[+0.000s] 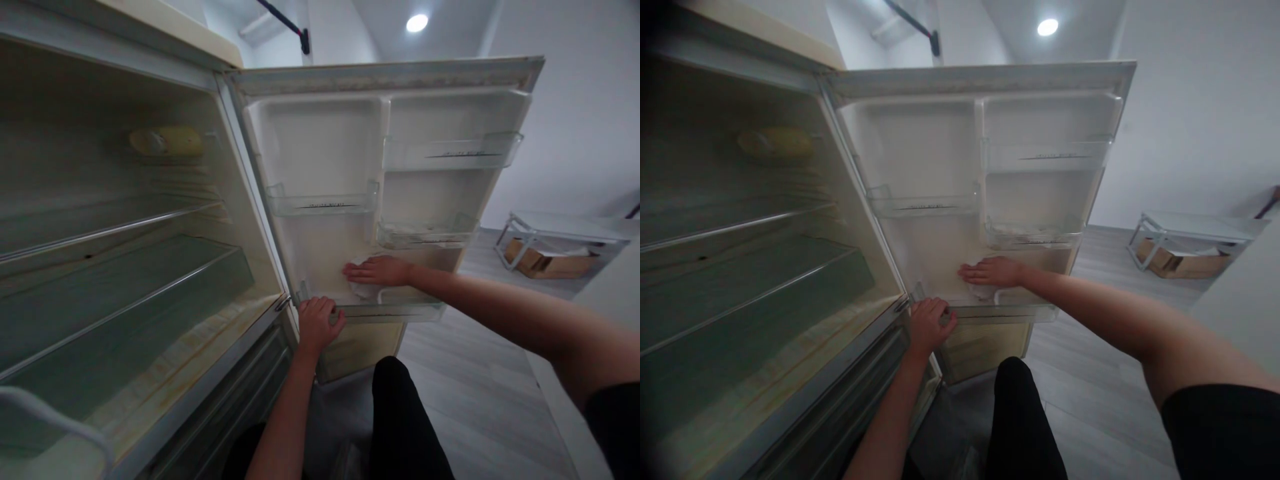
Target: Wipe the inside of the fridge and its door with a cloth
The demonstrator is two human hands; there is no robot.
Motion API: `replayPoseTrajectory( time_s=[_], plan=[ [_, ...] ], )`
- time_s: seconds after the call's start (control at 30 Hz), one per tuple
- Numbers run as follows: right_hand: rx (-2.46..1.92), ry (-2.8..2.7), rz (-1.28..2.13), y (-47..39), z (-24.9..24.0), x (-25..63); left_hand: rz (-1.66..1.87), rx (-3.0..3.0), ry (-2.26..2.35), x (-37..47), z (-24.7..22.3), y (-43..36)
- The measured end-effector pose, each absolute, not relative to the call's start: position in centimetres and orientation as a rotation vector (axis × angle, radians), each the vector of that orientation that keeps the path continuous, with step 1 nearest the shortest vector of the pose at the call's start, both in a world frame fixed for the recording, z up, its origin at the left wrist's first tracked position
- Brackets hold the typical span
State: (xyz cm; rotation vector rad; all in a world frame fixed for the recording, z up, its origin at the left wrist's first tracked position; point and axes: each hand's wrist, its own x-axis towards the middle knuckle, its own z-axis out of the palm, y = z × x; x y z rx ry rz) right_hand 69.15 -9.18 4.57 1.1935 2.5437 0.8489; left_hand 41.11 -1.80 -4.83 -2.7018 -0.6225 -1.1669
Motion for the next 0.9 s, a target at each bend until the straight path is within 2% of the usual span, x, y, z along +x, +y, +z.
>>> replayPoseTrajectory(
  time_s=[0.17, 0.33, 0.43, 0.53, 0.77, 0.9],
  plan=[
    [1.265, 2.605, 0.982, -2.2, 5.2, 62.7, -1.109, -2.737, -0.671, 41.1, -4.7, -2.0],
    [0.945, 2.589, 1.094, 0.0, 2.9, 60.0, -1.075, -2.728, -0.662, 41.0, -4.8, -1.8],
    [0.799, 2.601, 1.044, -0.4, 1.1, 60.8, -1.105, -2.702, -0.633, 40.8, -5.0, -1.7],
    [0.694, 2.611, 0.949, -2.3, 0.0, 63.7, -1.152, -2.670, -0.598, 40.6, -5.1, -1.6],
    [0.991, 2.705, 0.687, -13.6, 1.1, 73.9, -1.168, -2.700, -0.560, 40.3, -4.8, -1.7],
    [1.250, 2.544, 0.794, -17.4, 3.8, 76.2, -1.170, -2.721, -0.552, 40.7, -4.7, -1.6]
  ],
)
